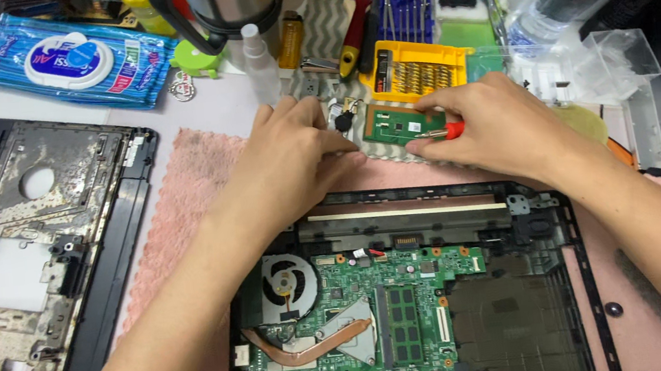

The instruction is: The person disassembles a laptop by removing screws and detaching internal components. They use a screwdriver to loosen screws and remove a small circuit board and a ribbon cable. The person then places the removed parts on the table.

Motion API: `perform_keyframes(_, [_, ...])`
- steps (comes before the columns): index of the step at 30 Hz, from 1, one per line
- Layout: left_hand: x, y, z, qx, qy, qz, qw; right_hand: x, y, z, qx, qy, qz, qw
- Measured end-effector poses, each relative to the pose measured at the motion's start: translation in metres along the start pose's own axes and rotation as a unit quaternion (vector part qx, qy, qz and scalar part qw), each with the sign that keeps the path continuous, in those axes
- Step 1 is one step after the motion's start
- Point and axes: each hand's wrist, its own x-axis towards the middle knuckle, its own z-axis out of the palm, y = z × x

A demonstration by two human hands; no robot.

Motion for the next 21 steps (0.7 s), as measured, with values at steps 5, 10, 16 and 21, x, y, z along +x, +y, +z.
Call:
perform_keyframes(5, [-0.006,0.011,-0.013,-0.010,-0.040,-0.017,0.999,0.005,-0.004,-0.001,0.029,0.010,-0.007,1.000])
perform_keyframes(10, [-0.014,0.014,-0.008,0.046,-0.026,0.010,0.999,0.007,-0.014,0.006,-0.019,-0.012,0.022,1.000])
perform_keyframes(16, [-0.017,0.012,-0.003,0.074,-0.010,0.030,0.997,0.004,-0.005,0.020,-0.112,-0.001,0.024,0.993])
perform_keyframes(21, [-0.019,0.010,-0.002,0.073,0.002,0.041,0.996,0.004,0.004,0.025,-0.082,0.018,0.003,0.996])
